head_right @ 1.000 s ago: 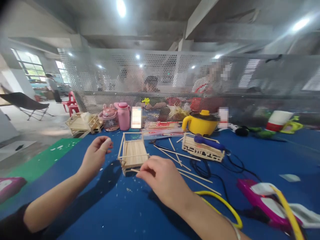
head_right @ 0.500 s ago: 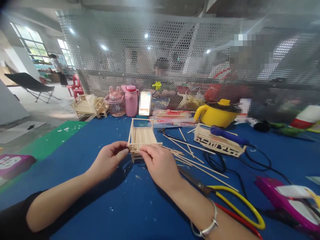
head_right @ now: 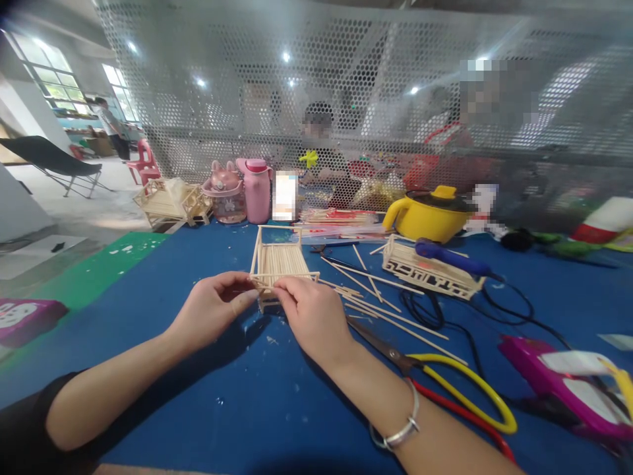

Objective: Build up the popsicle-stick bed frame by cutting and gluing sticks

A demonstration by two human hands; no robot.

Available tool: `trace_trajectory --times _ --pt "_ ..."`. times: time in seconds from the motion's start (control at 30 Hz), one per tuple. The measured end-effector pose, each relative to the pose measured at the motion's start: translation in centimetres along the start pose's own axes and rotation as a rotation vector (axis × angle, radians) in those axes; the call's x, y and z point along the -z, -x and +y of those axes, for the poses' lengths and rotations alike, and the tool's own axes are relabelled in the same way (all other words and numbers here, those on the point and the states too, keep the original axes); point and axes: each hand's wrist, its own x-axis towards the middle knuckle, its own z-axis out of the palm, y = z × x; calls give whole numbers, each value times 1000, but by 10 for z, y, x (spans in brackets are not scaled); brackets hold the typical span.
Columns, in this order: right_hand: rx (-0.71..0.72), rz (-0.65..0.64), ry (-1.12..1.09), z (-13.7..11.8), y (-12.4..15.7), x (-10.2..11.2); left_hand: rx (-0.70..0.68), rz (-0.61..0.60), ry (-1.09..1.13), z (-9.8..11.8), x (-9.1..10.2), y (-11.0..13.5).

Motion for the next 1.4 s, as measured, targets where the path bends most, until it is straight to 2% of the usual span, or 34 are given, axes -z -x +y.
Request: trace_trajectory --times 1.13,1.4 --pt "10 40 30 4 0 -2 -17 3 -54 1 1 0" --pt "-5 9 35 2 1 -1 -15 6 -63 3 1 0"
